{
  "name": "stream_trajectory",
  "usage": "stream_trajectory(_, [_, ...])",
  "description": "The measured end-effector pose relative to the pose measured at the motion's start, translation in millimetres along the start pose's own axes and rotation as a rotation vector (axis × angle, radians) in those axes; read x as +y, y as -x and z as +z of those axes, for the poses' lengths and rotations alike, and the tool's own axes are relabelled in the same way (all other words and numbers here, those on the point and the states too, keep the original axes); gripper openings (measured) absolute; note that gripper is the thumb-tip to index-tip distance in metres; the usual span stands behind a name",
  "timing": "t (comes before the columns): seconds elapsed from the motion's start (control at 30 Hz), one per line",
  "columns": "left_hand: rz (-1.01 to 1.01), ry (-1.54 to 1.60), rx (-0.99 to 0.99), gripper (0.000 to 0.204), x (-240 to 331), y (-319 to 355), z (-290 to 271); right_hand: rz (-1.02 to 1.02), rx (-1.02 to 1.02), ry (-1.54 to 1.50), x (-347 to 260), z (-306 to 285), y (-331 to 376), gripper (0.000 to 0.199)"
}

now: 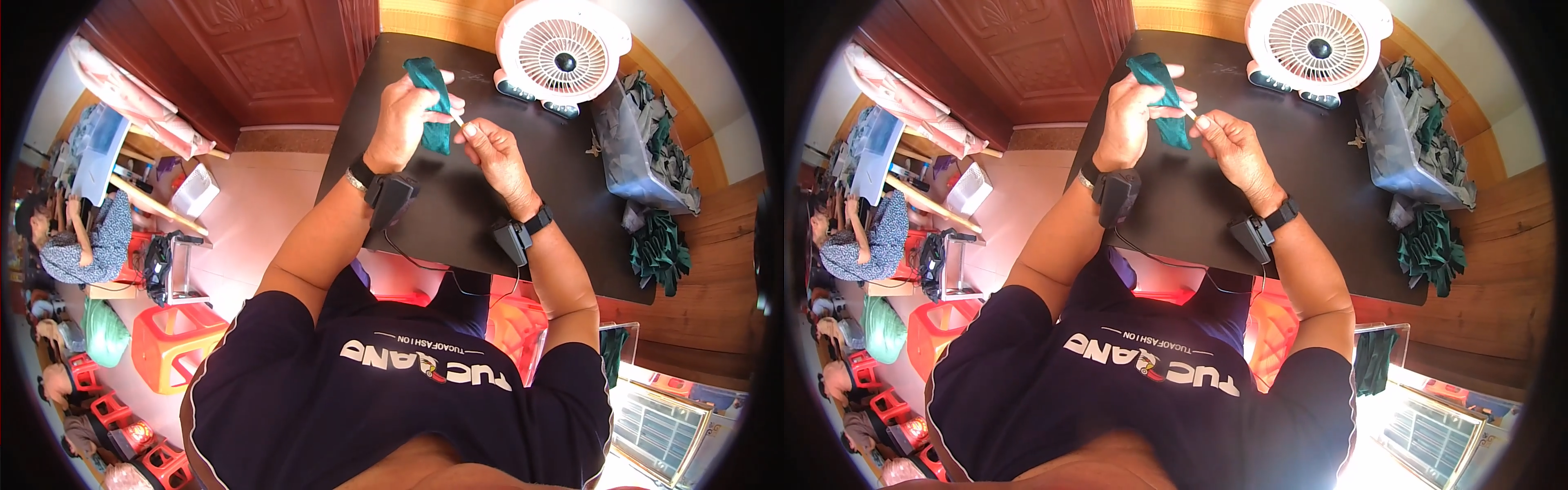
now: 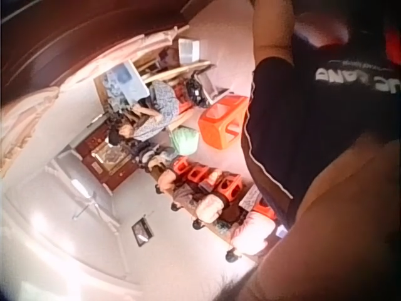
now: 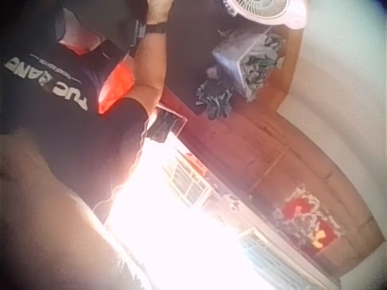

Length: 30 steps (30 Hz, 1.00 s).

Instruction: Turning a small green fabric tube inside out using a wooden stick.

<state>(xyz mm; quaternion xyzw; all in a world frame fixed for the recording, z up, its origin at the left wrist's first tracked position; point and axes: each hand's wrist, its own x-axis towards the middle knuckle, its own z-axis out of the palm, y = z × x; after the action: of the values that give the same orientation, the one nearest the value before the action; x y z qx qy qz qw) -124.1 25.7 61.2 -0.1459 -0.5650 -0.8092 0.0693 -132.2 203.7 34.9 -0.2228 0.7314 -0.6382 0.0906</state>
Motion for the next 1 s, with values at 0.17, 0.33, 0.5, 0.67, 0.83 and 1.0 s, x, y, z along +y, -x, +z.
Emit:
stream_trajectory(0.17, [0.07, 0.096, 0.106, 0.037, 4.4, -7.5, -4.2, -0.073, 0.105, 0.119, 3.1, 1.6, -0.3, 0.024])
stream_trajectory(0.33, [0.078, 0.02, 0.086, 0.045, 5.1, -5.4, -2.2, -0.067, 0.173, 0.079, 1.0, 4.1, 0.1, 0.017])
stream_trajectory(0.5, [-0.001, 0.088, 0.076, 0.06, -0.7, -3.7, 4.5, -0.106, 0.237, 0.064, 5.7, 5.0, -0.3, 0.017])
stream_trajectory(0.67, [0.019, 0.074, 0.029, 0.066, -4.6, -0.1, 7.5, -0.023, 0.087, -0.07, -0.8, 4.1, 1.3, 0.022])
stream_trajectory(0.83, [0.007, -0.034, 0.09, 0.064, -1.6, -1.0, 7.7, 0.014, 0.045, -0.054, 1.0, 4.3, 0.4, 0.024])
stream_trajectory(1.0, [0.056, 0.045, 0.11, 0.063, -0.2, -6.4, 0.7, -0.004, 0.133, 0.037, -1.1, 5.5, 0.1, 0.019])
